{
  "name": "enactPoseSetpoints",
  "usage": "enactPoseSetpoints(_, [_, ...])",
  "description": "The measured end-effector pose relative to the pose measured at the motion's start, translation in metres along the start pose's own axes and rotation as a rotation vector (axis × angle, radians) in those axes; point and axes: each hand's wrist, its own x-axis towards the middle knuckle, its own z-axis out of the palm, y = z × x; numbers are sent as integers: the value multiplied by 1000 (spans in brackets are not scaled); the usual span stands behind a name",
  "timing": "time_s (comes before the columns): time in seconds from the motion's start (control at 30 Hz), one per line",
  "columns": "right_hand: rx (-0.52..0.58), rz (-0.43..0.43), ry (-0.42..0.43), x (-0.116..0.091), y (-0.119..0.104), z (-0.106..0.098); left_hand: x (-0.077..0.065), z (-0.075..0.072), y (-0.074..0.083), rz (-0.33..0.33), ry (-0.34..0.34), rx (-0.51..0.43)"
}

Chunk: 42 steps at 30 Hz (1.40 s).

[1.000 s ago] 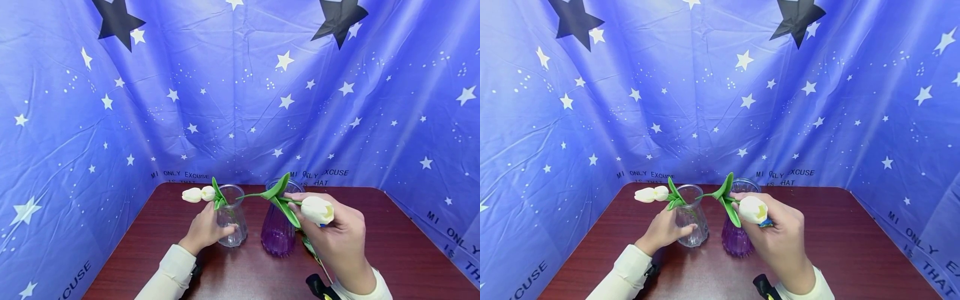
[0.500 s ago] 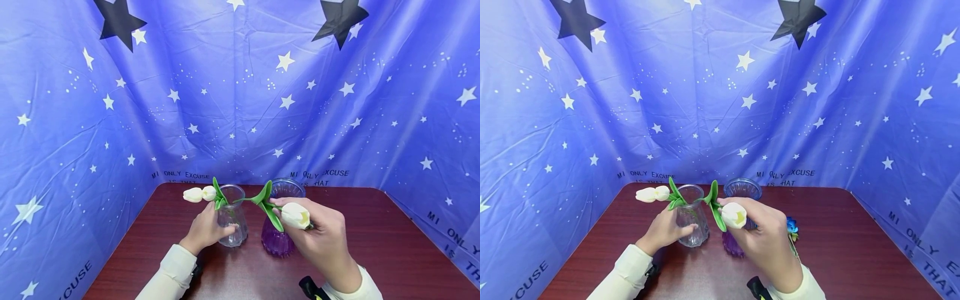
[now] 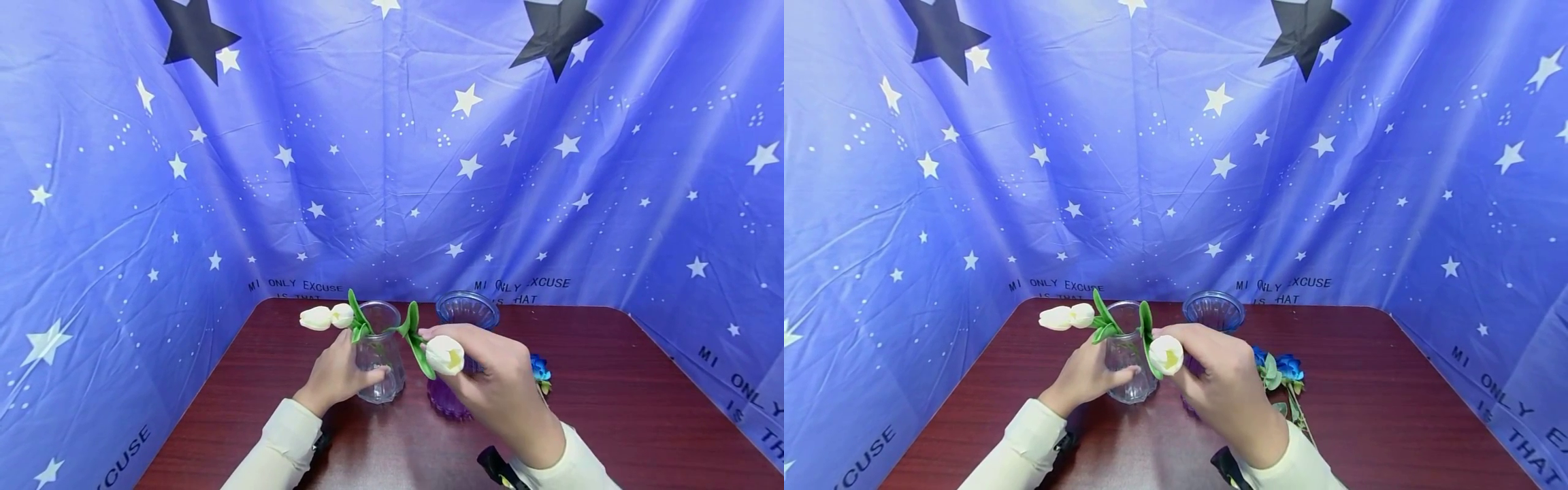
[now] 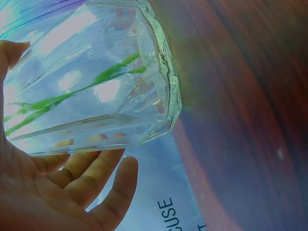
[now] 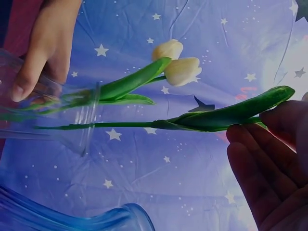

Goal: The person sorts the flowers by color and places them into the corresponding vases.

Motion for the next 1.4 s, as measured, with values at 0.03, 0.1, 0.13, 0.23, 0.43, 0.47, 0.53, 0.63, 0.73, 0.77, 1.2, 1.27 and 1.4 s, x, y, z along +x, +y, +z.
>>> enactPoseSetpoints(0.03, [-3,3,-3,0,0,1,0,0,0,0,0,3])
enactPoseSetpoints(0.1, [-5,7,-4,0,0,3,0,0,0,1,0,6])
enactPoseSetpoints(0.13, [-9,10,-4,0,0,5,0,0,0,1,0,8])
enactPoseSetpoints(0.23, [-22,18,-9,-1,1,9,1,0,1,-1,0,9])
enactPoseSetpoints(0.43, [-25,26,-48,-2,2,16,0,-1,1,-8,-7,13])
enactPoseSetpoints(0.47, [-23,25,-53,-2,2,17,0,-1,1,-9,-7,14])
enactPoseSetpoints(0.53, [-22,19,-62,-2,2,20,0,-1,1,-10,-9,14])
enactPoseSetpoints(0.63, [-22,7,-74,-2,2,24,1,-1,1,-9,-15,9])
enactPoseSetpoints(0.73, [-19,-5,-84,-2,2,28,1,-1,0,-10,-25,-2])
enactPoseSetpoints(0.77, [-12,-9,-85,-2,2,29,2,-1,0,-12,-29,-5])
enactPoseSetpoints(1.2, [-29,-17,-119,-2,3,50,-1,-3,-1,-15,-44,8])
enactPoseSetpoints(1.27, [-32,-10,-131,-3,4,53,-1,-3,-1,3,-31,18])
enactPoseSetpoints(1.4, [-44,6,-146,-4,4,57,-2,-2,-3,59,2,32])
